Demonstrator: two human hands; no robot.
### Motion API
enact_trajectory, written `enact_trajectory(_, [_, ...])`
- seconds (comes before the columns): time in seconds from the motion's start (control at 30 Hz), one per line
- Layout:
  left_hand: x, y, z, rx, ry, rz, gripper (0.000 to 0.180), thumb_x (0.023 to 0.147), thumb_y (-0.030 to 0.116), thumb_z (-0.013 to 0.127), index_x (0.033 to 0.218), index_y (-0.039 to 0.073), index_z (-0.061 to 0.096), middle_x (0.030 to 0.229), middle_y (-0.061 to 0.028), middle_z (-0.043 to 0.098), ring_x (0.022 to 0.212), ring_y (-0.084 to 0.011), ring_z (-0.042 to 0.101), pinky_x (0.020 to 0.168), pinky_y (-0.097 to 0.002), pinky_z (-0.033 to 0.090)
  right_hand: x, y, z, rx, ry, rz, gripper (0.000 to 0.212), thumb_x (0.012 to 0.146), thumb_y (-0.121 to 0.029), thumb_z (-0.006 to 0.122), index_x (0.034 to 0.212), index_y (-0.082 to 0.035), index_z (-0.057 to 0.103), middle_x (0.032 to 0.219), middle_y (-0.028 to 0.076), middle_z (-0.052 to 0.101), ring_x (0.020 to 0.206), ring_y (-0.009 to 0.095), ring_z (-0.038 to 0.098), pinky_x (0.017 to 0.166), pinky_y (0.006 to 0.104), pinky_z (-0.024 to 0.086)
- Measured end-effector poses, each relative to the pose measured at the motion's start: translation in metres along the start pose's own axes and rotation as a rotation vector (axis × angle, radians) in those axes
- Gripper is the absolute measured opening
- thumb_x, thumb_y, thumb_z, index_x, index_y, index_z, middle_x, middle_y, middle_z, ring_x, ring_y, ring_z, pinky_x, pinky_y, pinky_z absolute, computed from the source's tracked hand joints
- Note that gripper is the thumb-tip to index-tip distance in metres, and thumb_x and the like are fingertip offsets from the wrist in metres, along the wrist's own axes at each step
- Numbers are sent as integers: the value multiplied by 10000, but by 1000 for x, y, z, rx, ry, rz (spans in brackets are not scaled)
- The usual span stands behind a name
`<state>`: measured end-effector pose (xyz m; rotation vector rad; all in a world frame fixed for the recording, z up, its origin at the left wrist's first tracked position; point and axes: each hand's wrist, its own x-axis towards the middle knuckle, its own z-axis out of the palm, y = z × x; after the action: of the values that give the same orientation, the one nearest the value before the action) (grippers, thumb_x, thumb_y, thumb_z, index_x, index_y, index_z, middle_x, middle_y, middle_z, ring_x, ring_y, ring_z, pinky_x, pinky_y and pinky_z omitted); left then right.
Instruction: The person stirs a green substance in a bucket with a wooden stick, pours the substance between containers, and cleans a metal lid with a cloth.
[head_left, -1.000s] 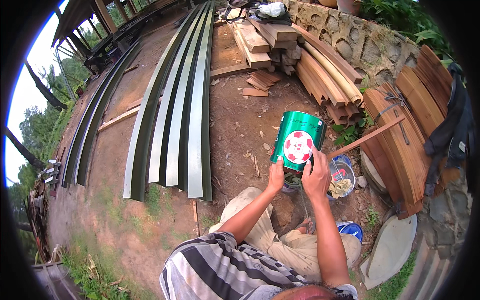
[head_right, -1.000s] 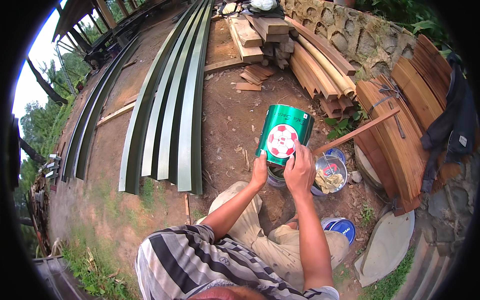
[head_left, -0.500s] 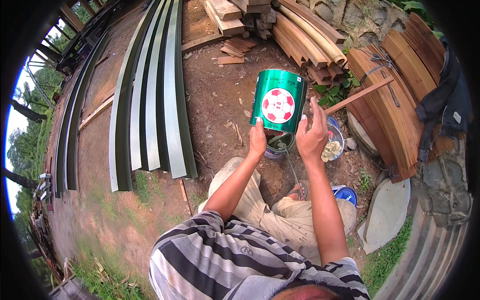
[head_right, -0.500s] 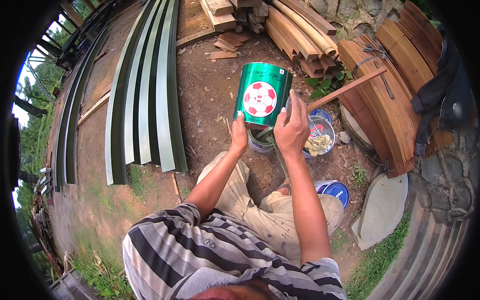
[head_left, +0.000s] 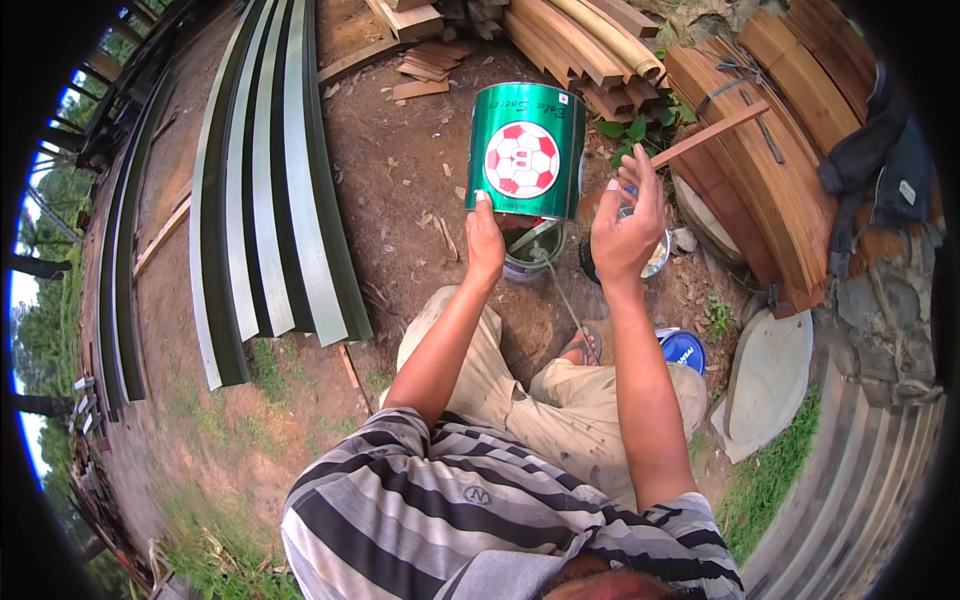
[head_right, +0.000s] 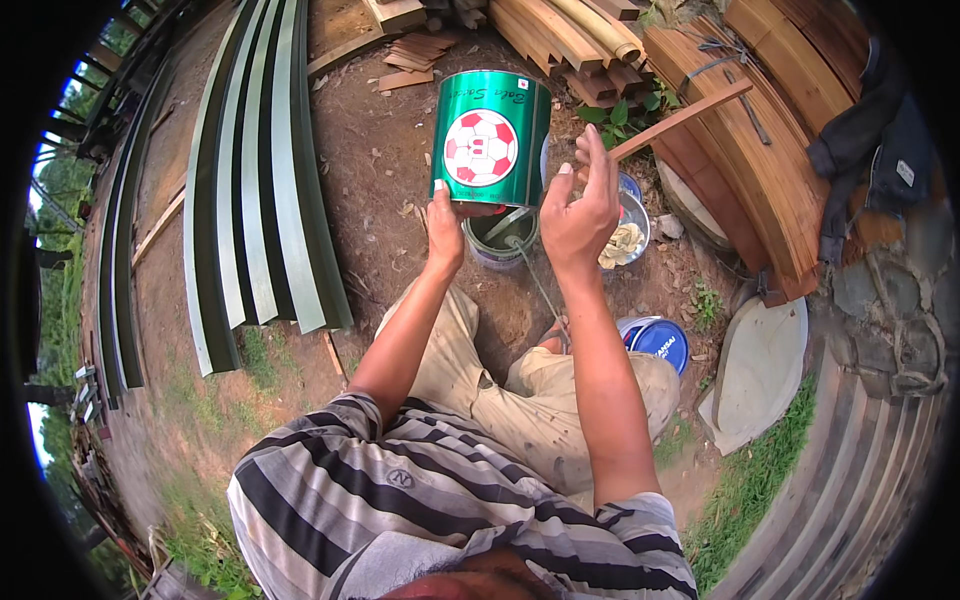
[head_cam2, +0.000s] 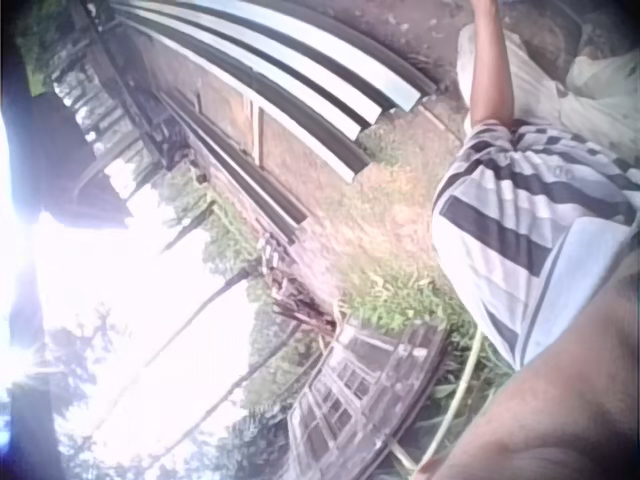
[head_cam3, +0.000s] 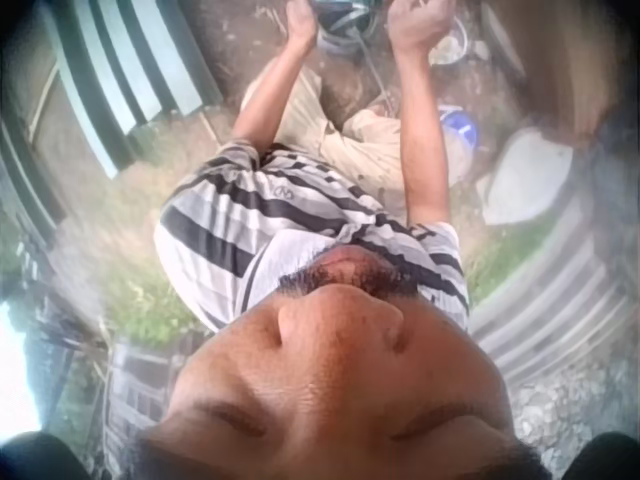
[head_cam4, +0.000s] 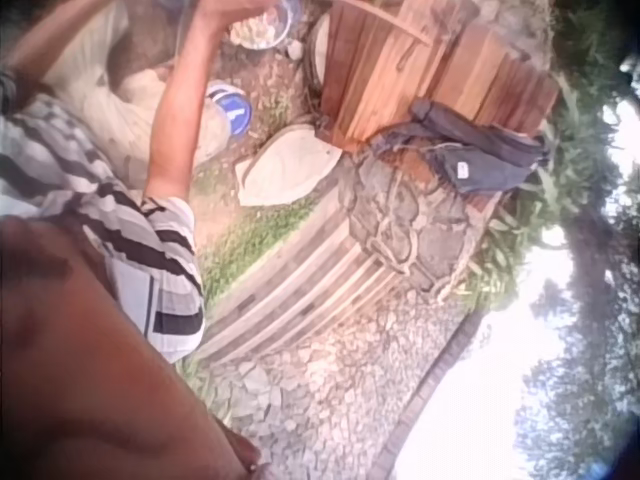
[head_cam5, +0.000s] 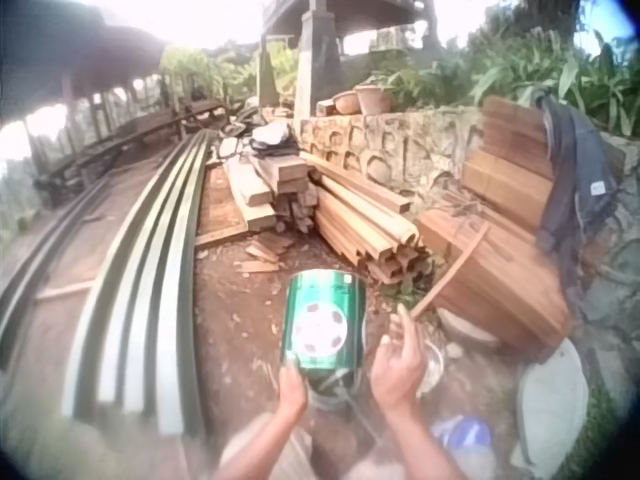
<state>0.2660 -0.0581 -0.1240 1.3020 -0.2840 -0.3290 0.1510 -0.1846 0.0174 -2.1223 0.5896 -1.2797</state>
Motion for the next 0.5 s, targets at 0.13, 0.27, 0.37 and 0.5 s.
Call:
enact_trajectory(0.13, [4, -7, -6, -37, -40, -76, 822, 1146, 533, 212, 959, -94, 710, 819, -203, 773, 759, -288, 755, 801, -382, 593, -1, 0, 5, 0, -13, 3, 558, 926, 35, 586, 1480, -7, 538, 1265, 208, 672, 1141, 351, 683, 941, 428, 565])
enact_trajectory(0.27, [1, -3, -7, -115, -23, -102, 826, 1143, 537, 215, 948, -99, 704, 812, -216, 767, 759, -301, 755, 804, -388, 596, -4, -8, 10, -4, -8, -25, 542, 939, 36, 577, 1478, -4, 542, 1275, 206, 674, 1153, 340, 688, 937, 410, 570])
enact_trajectory(0.37, [7, 9, 5, -117, -21, -83, 850, 1136, 552, 218, 945, -115, 709, 802, -226, 762, 773, -306, 753, 811, -397, 599, 4, -16, -1, 18, 2, 0, 558, 950, 48, 572, 1502, -24, 536, 1291, 193, 671, 1168, 320, 684, 899, 392, 576])
enact_trajectory(0.5, [12, 5, -2, -212, -39, -214, 893, 1128, 569, 180, 938, -128, 705, 844, -248, 760, 856, -329, 751, 831, -427, 606, -2, -20, 2, 23, -31, 14, 552, 955, 55, 555, 1501, -23, 535, 1312, 201, 658, 1178, 324, 676, 895, 394, 571])
